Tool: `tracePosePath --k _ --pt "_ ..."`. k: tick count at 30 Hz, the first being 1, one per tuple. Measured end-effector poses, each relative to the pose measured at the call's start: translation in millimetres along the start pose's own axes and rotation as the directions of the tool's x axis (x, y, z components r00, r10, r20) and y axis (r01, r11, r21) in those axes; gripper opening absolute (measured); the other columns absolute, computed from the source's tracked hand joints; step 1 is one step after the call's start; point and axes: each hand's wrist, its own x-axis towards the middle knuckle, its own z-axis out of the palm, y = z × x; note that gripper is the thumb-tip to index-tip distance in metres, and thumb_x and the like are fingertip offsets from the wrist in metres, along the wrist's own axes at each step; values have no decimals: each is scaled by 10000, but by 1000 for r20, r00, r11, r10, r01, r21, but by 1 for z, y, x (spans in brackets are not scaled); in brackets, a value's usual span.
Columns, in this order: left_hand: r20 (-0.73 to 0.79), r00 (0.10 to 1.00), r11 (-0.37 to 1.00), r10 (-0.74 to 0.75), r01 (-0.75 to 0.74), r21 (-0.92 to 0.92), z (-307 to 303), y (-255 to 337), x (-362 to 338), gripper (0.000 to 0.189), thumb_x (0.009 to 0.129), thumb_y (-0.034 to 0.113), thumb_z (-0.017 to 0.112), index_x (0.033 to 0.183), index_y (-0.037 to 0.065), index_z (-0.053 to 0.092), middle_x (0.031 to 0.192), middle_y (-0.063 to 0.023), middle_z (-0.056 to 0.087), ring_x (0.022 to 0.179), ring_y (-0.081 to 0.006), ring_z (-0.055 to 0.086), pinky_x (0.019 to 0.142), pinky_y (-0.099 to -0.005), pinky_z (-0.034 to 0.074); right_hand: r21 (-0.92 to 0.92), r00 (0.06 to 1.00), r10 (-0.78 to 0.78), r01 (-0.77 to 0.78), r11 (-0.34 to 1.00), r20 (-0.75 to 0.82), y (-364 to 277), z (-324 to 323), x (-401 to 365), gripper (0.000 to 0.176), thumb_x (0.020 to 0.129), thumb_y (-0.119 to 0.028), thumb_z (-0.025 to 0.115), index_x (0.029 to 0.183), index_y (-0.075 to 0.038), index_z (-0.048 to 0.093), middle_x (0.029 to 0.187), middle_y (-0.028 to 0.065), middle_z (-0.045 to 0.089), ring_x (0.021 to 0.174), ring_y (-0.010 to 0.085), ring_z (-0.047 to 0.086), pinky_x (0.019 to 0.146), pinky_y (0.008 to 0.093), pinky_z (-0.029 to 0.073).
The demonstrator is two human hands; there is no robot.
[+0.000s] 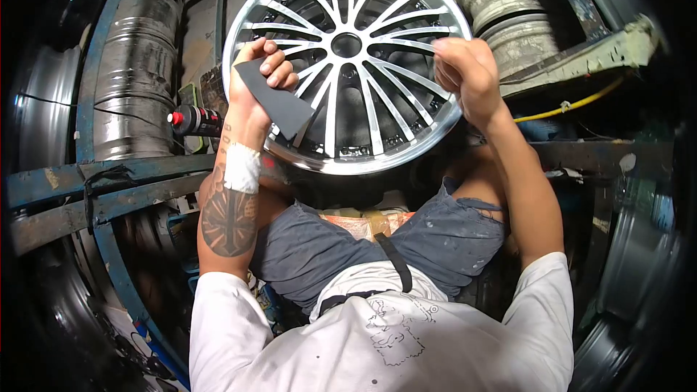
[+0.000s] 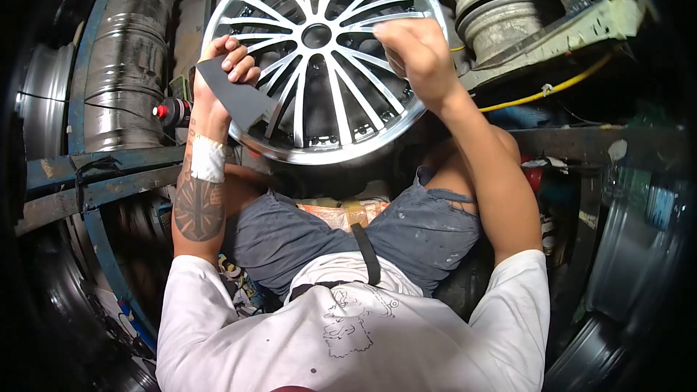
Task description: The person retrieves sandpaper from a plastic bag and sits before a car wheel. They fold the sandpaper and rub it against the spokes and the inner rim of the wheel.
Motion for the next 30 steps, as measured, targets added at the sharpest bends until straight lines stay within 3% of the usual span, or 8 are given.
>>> tracePosePath --k 3,4,8,12,14,17,22,30 --pt "-139 985 966 107 -69 250 15 -6 -3 278 1081 264 464 866 109 549 581 40 409 461 -104 378 506 -261 330 -541 995 -92 100 835 41 26 5 38 344 947 -245 639 691 -15 637 549 3 541 508 100 449 504 308 365" --pt "-223 959 924 177 -84 372 18 -8 -1 282 1081 277 473 865 110 545 583 45 402 457 -94 366 488 -247 323 -678 994 32 50 734 108 28 7 47 300 931 -300 687 819 -23 719 774 88 718 670 183 636 643 338 507" --pt "-357 835 795 420 -148 588 24 -31 19 321 1088 330 485 859 108 521 599 36 372 479 -89 319 468 -253 320 -469 887 -37 278 838 459 48 56 44 527 938 -367 738 1344 -41 653 1378 211 646 1350 317 570 1142 413 414" --pt "-310 744 686 592 -263 679 23 -41 43 367 1094 382 474 867 96 516 630 13 375 495 -129 385 470 -296 347 -604 895 214 74 794 392 39 85 47 440 939 -392 733 1220 -54 708 954 204 747 868 307 757 777 388 575" --pt "-357 795 791 491 -235 565 28 -36 39 372 1089 417 466 957 83 563 785 -50 556 679 -171 579 630 -296 477 -691 943 28 223 687 332 53 87 56 392 925 -429 702 1075 -71 761 719 189 700 674 375 703 667 443 564" --pt "-274 891 901 362 -259 348 26 -25 36 387 1073 415 505 1162 50 598 1079 -118 689 1012 -191 669 913 -317 524 -584 992 22 56 809 125 55 79 77 268 948 -279 692 945 -17 747 690 205 665 619 346 682 599 418 521" --pt "-140 926 754 350 -190 629 11 -17 34 403 932 144 786 1246 -33 604 1000 -43 720 871 -97 682 772 -229 550 -408 974 205 -150 901 94 69 63 87 300 1018 -272 644 984 8 746 629 49 649 567 101 608 552 283 482" --pt "-221 897 707 383 -131 695 17 -10 19 307 903 137 815 1129 -21 680 997 -93 754 869 -144 730 811 -291 611 -151 991 125 -118 981 37 66 64 75 282 999 -252 704 996 24 761 746 -5 688 643 49 584 599 222 481"
